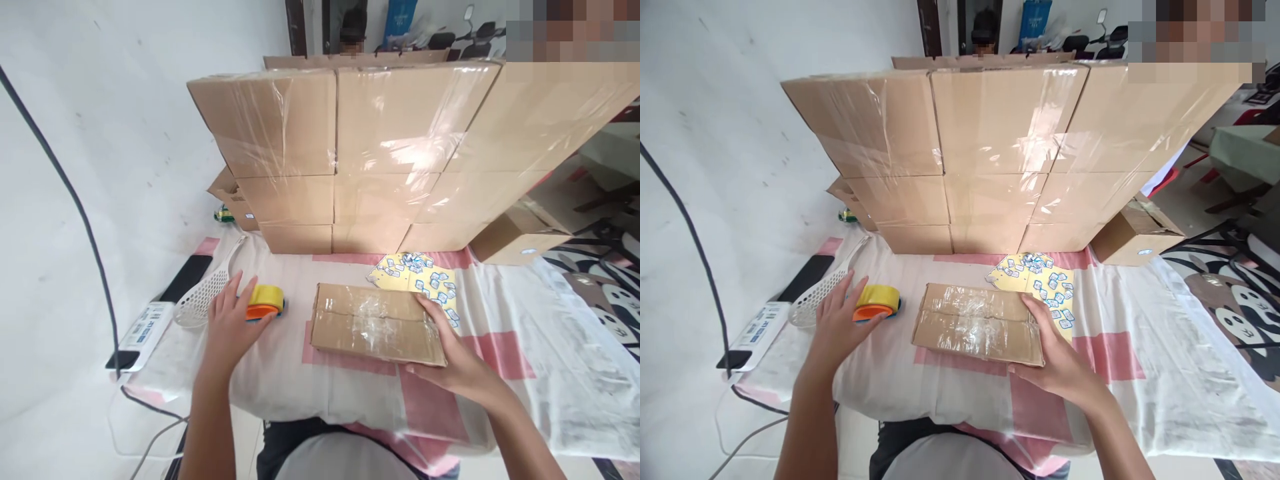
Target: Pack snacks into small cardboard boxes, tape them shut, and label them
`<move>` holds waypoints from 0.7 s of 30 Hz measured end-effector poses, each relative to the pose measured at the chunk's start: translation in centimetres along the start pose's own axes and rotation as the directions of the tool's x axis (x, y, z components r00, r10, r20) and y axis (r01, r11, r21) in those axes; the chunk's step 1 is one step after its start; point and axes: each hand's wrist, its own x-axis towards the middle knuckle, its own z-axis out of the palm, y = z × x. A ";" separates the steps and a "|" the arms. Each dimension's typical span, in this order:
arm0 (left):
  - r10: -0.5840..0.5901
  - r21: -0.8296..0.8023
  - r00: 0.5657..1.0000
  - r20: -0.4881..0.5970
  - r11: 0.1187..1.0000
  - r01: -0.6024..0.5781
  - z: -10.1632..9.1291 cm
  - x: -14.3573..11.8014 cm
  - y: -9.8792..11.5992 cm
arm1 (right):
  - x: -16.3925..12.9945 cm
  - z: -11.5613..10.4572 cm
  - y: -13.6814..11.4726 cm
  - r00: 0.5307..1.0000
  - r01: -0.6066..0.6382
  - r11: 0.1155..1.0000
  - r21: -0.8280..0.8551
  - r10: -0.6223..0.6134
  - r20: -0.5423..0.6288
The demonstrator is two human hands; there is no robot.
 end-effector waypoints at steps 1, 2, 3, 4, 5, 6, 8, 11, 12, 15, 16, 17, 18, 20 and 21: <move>-0.060 0.008 0.990 0.125 0.998 0.059 0.3 0.2 -1.4 | 0.2 0.8 -0.2 0.999 0.023 1.000 0.017 -0.023 -0.033; -0.102 -0.015 0.970 0.222 0.994 0.108 0.5 0.3 -2.5 | 0.5 1.4 -0.4 0.997 0.050 0.998 0.038 -0.048 -0.064; -0.128 -0.047 0.951 0.282 0.988 0.147 0.8 0.2 -3.3 | 0.9 2.0 -0.5 0.994 0.073 0.996 0.059 -0.067 -0.091; -0.146 -0.069 0.942 0.303 0.982 0.175 1.0 0.1 -3.8 | 1.4 2.5 -0.7 0.990 0.088 0.993 0.081 -0.078 -0.122; -0.161 -0.076 0.942 0.295 0.979 0.191 1.2 -0.2 -4.0 | 2.0 2.9 -0.9 0.983 0.099 0.990 0.103 -0.081 -0.167; -0.173 -0.069 0.948 0.269 0.978 0.198 1.2 -0.5 -4.0 | 2.6 3.3 -1.1 0.973 0.106 0.987 0.123 -0.077 -0.218; -0.189 -0.044 0.957 0.221 0.978 0.203 1.1 -1.4 -3.8 | 3.9 3.6 -1.8 0.942 0.132 0.979 0.155 -0.075 -0.328; -0.227 -0.031 0.955 0.191 0.971 0.238 0.5 -3.1 -3.0 | 6.4 3.9 -3.9 0.906 0.172 0.974 0.146 -0.098 -0.412; -0.249 -0.026 0.951 0.181 0.966 0.258 0.3 -3.8 -2.6 | 7.3 4.1 -4.8 0.897 0.190 0.974 0.125 -0.121 -0.425; -0.369 -0.003 0.921 0.122 0.928 0.373 0.1 -6.3 -1.1 | 10.8 5.9 -8.3 0.877 0.254 0.964 0.072 -0.198 -0.437; -0.423 0.000 0.902 0.087 0.905 0.425 0.2 -7.2 -0.5 | 12.0 7.0 -9.5 0.875 0.272 0.959 0.075 -0.214 -0.434; -0.470 -0.007 0.881 0.050 0.882 0.471 0.3 -8.1 0.2 | 13.3 8.4 -10.7 0.882 0.278 0.956 0.092 -0.216 -0.419; -0.503 -0.023 0.864 0.017 0.864 0.503 0.4 -8.9 0.7 | 14.7 9.9 -11.8 0.887 0.277 0.954 0.116 -0.207 -0.414; -0.531 -0.077 0.847 -0.015 0.845 0.529 0.6 -10.3 1.7 | 17.3 13.2 -14.0 0.918 0.223 0.962 0.156 -0.154 -0.365; -0.534 -0.109 0.845 -0.015 0.841 0.529 0.5 -10.9 2.1 | 18.6 14.9 -15.0 0.933 0.179 0.972 0.153 -0.118 -0.339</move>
